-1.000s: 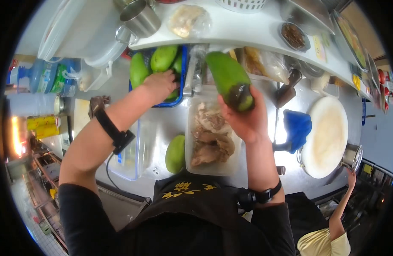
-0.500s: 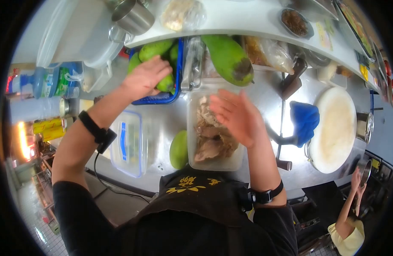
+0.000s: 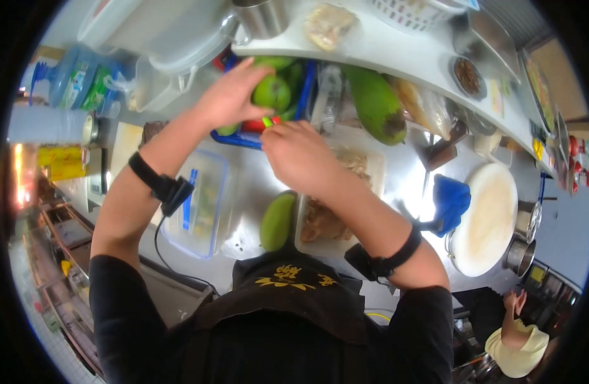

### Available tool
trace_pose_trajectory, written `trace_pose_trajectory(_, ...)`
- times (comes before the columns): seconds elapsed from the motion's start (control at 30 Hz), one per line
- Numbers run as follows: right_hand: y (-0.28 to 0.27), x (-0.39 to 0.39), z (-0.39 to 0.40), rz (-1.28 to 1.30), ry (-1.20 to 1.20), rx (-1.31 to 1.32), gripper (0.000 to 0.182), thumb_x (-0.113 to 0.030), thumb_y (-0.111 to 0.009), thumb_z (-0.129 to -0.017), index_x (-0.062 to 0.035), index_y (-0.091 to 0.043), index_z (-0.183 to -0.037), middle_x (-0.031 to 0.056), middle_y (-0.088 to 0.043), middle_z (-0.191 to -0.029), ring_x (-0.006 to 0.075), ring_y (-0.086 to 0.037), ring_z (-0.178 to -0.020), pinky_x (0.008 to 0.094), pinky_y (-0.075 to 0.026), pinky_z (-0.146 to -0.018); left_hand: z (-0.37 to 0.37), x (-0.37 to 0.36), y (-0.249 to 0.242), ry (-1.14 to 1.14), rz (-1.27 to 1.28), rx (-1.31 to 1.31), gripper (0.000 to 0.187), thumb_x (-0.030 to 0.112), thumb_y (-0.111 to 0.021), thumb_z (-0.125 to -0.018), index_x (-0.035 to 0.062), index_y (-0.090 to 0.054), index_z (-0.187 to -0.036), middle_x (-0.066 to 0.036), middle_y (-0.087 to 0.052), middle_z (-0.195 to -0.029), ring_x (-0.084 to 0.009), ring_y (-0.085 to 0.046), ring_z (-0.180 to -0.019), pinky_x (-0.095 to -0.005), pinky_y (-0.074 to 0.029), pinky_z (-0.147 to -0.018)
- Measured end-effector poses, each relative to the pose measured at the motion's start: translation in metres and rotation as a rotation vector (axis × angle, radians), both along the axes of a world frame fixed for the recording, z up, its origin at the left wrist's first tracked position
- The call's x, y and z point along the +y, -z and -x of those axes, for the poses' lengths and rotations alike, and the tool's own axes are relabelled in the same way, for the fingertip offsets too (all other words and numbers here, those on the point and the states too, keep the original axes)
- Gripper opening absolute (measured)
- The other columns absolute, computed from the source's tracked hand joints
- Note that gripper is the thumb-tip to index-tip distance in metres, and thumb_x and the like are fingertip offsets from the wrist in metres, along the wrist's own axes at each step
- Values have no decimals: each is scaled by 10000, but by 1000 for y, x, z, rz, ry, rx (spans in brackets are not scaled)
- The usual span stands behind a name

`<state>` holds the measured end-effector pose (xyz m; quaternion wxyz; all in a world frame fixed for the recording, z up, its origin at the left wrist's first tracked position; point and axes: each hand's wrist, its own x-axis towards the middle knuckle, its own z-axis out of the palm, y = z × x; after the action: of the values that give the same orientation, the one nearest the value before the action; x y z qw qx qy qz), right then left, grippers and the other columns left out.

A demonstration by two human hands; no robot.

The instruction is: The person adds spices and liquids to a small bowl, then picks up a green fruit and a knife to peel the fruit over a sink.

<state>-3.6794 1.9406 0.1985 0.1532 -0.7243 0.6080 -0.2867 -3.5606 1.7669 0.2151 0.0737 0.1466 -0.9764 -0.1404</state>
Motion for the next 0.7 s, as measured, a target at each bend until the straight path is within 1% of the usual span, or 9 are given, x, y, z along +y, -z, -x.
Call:
trace_pose_trajectory(0.07,6,-18,-6,-157,-71,154,195,-60,-490,-820,2,-646,-920,179,-651,-957,324,-611,-916,410,-436,-875,2,-9,0,-94,12,41,685,378,-748,-695,48,-469,-1227,-170,-570,-1167,-359,-529,-1113,-382,-366,-1064)
trace_pose_trajectory(0.13,4,-38,-8,-438,-119,331,163,-37,-486,-801,7,-636,-848,192,-638,-896,344,-619,-874,425,-456,-833,-1,-16,-2,-177,-180,43,682,377,-744,-707,62,-459,-1240,-181,-585,-1152,-370,-519,-1135,-375,-374,-1057)
trace_pose_trajectory(0.27,10,-73,-20,-736,-109,416,213,-75,-479,-820,-3,-668,-887,185,-664,-966,316,-645,-882,420,-475,-815,-8,-15,13,-187,-137,164,679,395,-728,-726,76,-451,-1257,-181,-567,-1197,-376,-537,-1093,-393,-383,-1021)
trace_pose_trajectory(0.33,37,-93,-23,-825,-400,484,191,-58,-492,-776,22,-650,-848,223,-648,-913,339,-626,-893,409,-485,-774,-9,-14,8,-170,-150,191,694,396,-733,-710,104,-455,-1275,-160,-560,-1216,-368,-532,-1088,-402,-380,-1002)
trace_pose_trajectory(0.37,36,-102,-26,-929,-359,483,220,-92,-488,-812,19,-661,-890,226,-652,-978,327,-630,-932,388,-486,-805,-8,-12,6,-179,-141,161,703,393,-738,-698,117,-454,-1280,-150,-560,-1218,-353,-525,-1102,-395,-379,-1001)
trace_pose_trajectory(0.43,39,-110,-30,-897,-255,439,243,-109,-477,-837,15,-665,-927,217,-655,-986,321,-630,-945,383,-484,-815,-4,-17,15,-163,-119,199,722,353,-755,-669,136,-440,-1281,-123,-556,-1209,-304,-519,-1118,-385,-410,-957)
trace_pose_trajectory(0.53,32,-117,-40,-822,-194,483,302,-162,-464,-884,1,-657,-1049,196,-660,-1017,305,-621,-992,376,-470,-862,-4,-21,24,-92,-196,241,687,240,-788,-626,130,-471,-1226,-139,-567,-1164,-342,-529,-1098,-417,-438,-922)
trace_pose_trajectory(0.6,45,-125,-41,-1018,-177,517,336,-159,-468,-877,-4,-617,-1136,192,-648,-1063,296,-608,-1031,381,-459,-901,-4,-22,27,-73,-262,255,695,187,-797,-594,111,-469,-1201,-144,-569,-1140,-344,-542,-1074,-406,-448,-903)
trace_pose_trajectory(0.7,73,-119,-31,-809,-143,485,381,-122,-483,-846,-18,-568,-1203,193,-623,-1120,299,-592,-1061,391,-455,-912,-6,-22,27,9,-431,292,673,153,-785,-603,85,-458,-1188,-159,-565,-1132,-355,-547,-1051,-396,-460,-865)
